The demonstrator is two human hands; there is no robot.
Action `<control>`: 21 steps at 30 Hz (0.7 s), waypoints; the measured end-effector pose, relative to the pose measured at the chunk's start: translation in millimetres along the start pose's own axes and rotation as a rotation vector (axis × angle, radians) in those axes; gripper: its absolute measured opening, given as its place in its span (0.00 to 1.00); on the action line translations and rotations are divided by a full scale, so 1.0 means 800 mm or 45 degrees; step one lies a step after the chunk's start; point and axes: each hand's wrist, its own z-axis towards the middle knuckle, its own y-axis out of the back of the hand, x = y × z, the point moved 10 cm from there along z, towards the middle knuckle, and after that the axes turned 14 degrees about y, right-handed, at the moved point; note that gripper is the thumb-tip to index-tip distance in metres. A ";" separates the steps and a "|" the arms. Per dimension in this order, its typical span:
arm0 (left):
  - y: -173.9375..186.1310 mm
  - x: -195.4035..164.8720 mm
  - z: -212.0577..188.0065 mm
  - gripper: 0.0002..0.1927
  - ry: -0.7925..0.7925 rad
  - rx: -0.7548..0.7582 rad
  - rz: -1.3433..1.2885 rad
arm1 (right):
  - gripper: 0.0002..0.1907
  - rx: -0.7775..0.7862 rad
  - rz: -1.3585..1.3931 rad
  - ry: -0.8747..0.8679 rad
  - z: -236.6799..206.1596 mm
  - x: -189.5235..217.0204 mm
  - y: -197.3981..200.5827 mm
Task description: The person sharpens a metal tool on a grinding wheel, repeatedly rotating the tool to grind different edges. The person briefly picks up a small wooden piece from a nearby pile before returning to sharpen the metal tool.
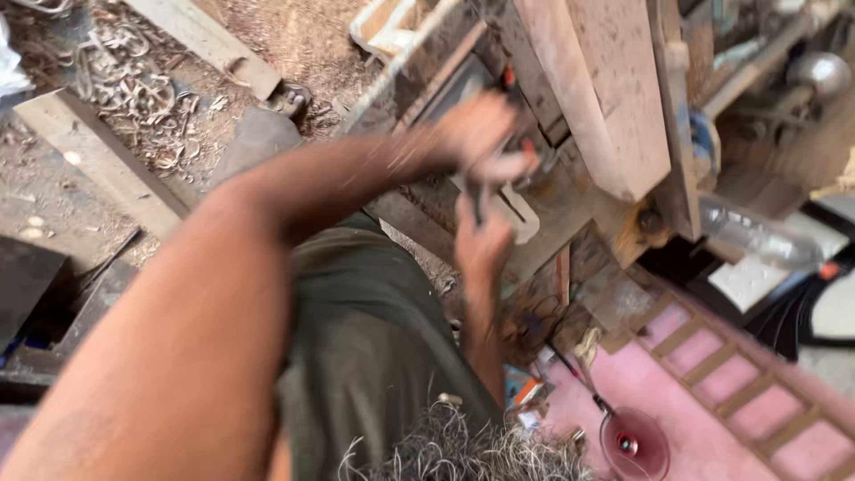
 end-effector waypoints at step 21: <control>-0.008 -0.011 -0.042 0.39 0.222 0.070 0.033 | 0.19 0.087 0.799 0.267 -0.037 -0.022 -0.024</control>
